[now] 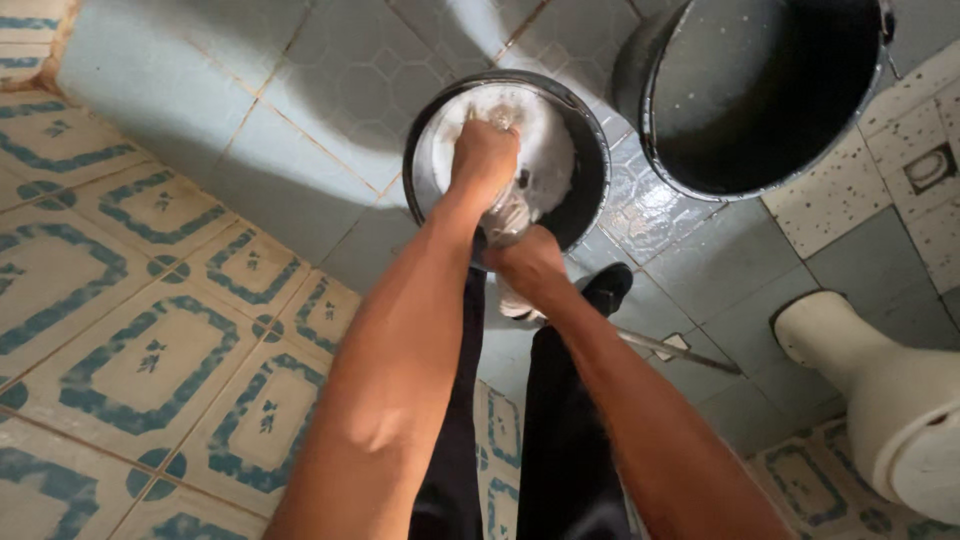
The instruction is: The person mops a tiled bathroom floor using a string mop and two buckets. They repeatedly dip the mop into a bucket containing soapy water, wring it out by hand, and mop the floor around a toilet. The person also rinses the mop head in a second bucket of water and wrings it out before continuing to mop.
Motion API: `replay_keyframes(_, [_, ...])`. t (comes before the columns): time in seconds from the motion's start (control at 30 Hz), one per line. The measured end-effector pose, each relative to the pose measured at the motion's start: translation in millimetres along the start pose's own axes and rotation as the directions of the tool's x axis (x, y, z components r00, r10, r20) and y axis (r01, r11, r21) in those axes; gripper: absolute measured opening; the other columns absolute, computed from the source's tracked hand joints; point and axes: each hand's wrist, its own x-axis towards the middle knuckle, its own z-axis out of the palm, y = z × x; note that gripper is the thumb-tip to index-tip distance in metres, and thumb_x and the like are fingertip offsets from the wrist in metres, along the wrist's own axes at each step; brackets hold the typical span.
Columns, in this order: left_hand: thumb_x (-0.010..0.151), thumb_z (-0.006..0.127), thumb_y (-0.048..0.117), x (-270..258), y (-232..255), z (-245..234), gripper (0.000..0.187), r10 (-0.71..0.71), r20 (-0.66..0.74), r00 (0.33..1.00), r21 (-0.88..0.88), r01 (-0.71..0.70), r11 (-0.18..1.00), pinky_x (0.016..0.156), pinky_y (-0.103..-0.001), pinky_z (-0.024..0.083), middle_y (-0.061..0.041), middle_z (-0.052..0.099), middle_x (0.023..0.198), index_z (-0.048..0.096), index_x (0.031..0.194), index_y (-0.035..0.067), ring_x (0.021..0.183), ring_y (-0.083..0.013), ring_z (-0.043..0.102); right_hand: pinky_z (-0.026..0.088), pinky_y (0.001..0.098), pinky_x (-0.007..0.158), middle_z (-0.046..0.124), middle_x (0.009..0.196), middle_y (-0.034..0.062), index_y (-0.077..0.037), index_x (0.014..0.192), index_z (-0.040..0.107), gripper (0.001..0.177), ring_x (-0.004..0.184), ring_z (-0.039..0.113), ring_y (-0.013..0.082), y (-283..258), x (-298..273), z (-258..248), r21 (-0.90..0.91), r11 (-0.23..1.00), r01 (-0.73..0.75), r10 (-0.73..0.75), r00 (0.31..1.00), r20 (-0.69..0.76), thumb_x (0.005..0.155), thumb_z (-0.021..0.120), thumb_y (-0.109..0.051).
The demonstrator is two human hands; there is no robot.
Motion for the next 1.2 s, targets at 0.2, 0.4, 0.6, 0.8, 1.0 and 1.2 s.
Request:
replay_keyframes(0.2, [0.089,0.069,0.025,-45.7,52.2,-13.9,0.028,0.211,0.059,0.976,0.529,-0.21,0.822,0.09,-0.05,0.056,-0.027,0.071,0.108,0.073,0.101,-0.001,0.106,-0.0433,0.069,0.059,0.0416,0.077,0.078,0.098,0.0191,0.002,0.098,0.074,0.054,0.093,0.079,0.0248,-6.8,-4.8,28.9,0.19,0.97,0.151,-0.128,0.983,-0.128,0.067,0.086,-0.041])
replay_keyframes(0.4, [0.09,0.064,0.013,-77.6,89.4,-21.7,0.022,0.153,0.268,0.951,0.755,-0.306,0.58,0.09,-0.047,0.058,-0.021,0.073,0.114,0.077,0.106,0.004,0.109,-0.04,0.07,0.056,0.0482,0.073,0.077,0.098,0.015,-0.006,0.1,0.073,0.025,0.091,0.073,0.0354,7.7,27.3,59.2,-0.479,0.742,0.469,-0.572,0.816,-0.086,0.092,0.067,-0.028])
replay_keyframes(0.6, [0.098,0.055,0.014,-80.4,89.3,-12.6,0.026,0.157,0.273,0.949,0.807,-0.315,0.5,0.087,-0.049,0.059,-0.017,0.073,0.116,0.078,0.11,0.008,0.111,-0.0396,0.07,0.055,0.049,0.072,0.075,0.093,0.0155,-0.01,0.094,0.073,0.028,0.086,0.071,0.0391,5.7,21.7,53.1,-0.318,0.756,0.572,-0.628,0.771,-0.105,0.082,0.071,-0.035])
replay_keyframes(0.8, [0.089,0.06,0.017,-74.2,88.2,-23.6,0.024,0.287,0.307,0.907,0.736,-0.417,0.533,0.086,-0.048,0.057,-0.019,0.075,0.107,0.079,0.101,0.007,0.103,-0.0392,0.071,0.058,0.0422,0.083,0.076,0.107,0.0198,-0.007,0.112,0.073,0.044,0.108,0.071,0.0355,-13.7,-7.0,37.7,0.117,0.938,0.326,-0.305,0.938,-0.166,0.089,0.075,-0.044])
replay_keyframes(1.0, [0.101,0.063,0.034,-55.4,88.1,-85.1,0.032,0.397,0.104,0.912,0.281,-0.41,0.868,0.076,-0.045,0.056,-0.017,0.073,0.088,0.074,0.099,0.003,0.087,-0.0364,0.072,0.054,0.0438,0.095,0.071,0.12,0.0214,-0.001,0.133,0.056,0.08,0.112,0.069,0.0321,15.8,-86.8,-24.9,0.014,0.936,0.352,-0.353,0.935,0.039,0.081,0.077,-0.058])
replay_keyframes(1.2, [0.107,0.057,0.036,-59.1,76.5,-114.9,0.032,0.239,0.035,0.97,-0.241,-0.224,0.944,0.075,-0.042,0.058,-0.01,0.066,0.104,0.064,0.12,0.007,0.09,-0.0217,0.066,0.061,0.0458,0.079,0.073,0.1,0.0194,0.001,0.126,0.054,0.078,0.091,0.074,0.0314,16.3,-93.1,-62.6,-0.311,0.947,0.077,-0.1,0.993,-0.061,0.086,0.062,-0.065])
